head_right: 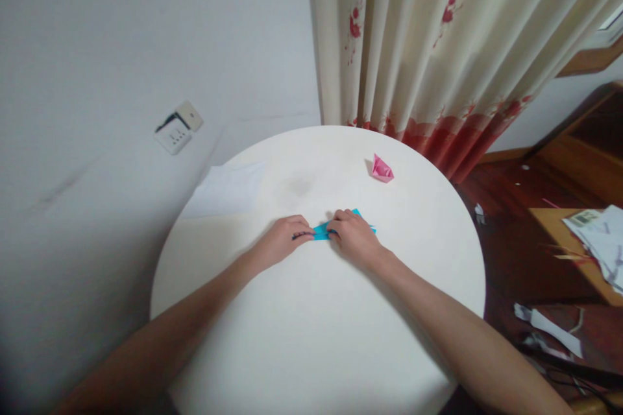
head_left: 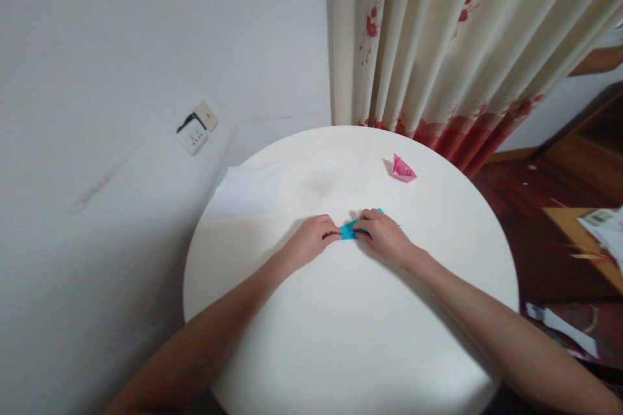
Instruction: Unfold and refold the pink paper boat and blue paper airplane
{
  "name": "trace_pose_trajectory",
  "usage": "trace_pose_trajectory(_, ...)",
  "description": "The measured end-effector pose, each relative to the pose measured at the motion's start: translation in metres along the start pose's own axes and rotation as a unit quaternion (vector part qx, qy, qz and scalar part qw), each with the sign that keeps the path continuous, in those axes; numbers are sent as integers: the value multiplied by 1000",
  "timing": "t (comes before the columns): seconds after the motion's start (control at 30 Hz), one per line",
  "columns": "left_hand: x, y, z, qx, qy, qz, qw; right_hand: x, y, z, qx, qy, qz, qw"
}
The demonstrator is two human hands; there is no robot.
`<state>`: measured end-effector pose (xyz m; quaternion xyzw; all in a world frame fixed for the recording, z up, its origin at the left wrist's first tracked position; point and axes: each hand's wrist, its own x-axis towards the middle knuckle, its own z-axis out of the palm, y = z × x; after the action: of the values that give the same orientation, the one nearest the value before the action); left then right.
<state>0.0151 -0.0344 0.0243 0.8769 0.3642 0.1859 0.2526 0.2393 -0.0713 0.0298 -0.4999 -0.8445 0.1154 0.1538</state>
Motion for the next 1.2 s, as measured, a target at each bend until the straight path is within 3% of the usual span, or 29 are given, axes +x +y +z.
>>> trace_pose_trajectory(0.13,1,-3,-3,-2,-3,0,1000,1,0,1,-3,33,8,999)
trace_pose_trajectory(0.27,2,-4,-3,10,-9,-15,1000,-1,-9,3,28,162,-1,986)
trace_pose_trajectory(0.33,2,-4,-4,13,-12,-25,1000,-3,-17,6,44,190,-18,981)
trace_pose_trajectory(0.57,4,-5,-6,9,0,-36,999,-8,-35,31,-8,84,-33,996)
trace_pose_trajectory(0.83,2,-11,-1,-34,32,-53,997,-5,-30,45,-51,33,-21,998)
trace_pose_trajectory(1.03,0,-9,-3,40,46,-43,997,-3,-25,44,-57,6,-37,998)
trace_pose_trajectory(1.2,-5,7,-1,154,51,-26,986,0,-24,41,-62,2,-24,998)
